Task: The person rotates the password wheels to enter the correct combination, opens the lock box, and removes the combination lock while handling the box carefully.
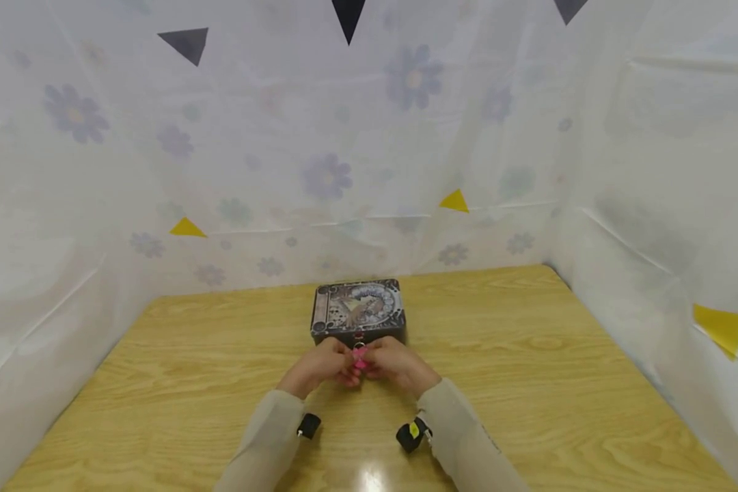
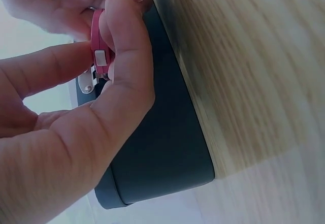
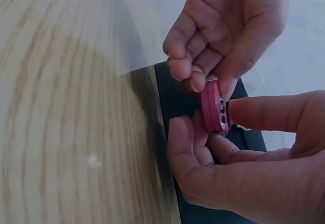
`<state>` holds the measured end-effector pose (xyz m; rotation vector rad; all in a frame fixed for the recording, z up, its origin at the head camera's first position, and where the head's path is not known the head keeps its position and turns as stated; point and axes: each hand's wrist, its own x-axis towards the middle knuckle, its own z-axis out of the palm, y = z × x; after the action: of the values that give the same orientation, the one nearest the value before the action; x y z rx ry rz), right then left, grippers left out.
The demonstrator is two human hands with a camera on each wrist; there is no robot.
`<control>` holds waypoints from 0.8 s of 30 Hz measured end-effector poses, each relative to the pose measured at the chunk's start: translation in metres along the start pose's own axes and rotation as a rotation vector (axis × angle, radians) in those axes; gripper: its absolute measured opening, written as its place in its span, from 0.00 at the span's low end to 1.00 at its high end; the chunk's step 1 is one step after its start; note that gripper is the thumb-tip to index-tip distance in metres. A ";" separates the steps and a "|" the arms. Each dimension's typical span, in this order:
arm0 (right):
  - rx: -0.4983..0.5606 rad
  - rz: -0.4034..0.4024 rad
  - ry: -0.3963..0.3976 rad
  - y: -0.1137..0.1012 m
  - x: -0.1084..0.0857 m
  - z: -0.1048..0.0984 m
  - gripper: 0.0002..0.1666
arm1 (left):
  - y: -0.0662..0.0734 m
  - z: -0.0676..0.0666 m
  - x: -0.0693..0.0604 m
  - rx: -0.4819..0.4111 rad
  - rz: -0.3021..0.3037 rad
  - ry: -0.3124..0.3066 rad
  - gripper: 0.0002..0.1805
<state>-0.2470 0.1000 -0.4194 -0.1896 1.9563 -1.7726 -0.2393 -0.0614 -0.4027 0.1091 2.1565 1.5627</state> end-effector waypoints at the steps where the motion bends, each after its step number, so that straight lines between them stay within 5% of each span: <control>1: -0.004 -0.001 -0.002 -0.001 0.000 -0.001 0.18 | 0.000 0.000 0.000 0.002 0.002 0.000 0.12; 24: -0.003 0.026 0.014 -0.002 -0.001 0.001 0.15 | 0.000 0.002 0.001 -0.019 -0.011 0.000 0.11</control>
<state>-0.2462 0.0992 -0.4176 -0.1514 1.9623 -1.7594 -0.2395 -0.0592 -0.4034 0.0912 2.1383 1.5770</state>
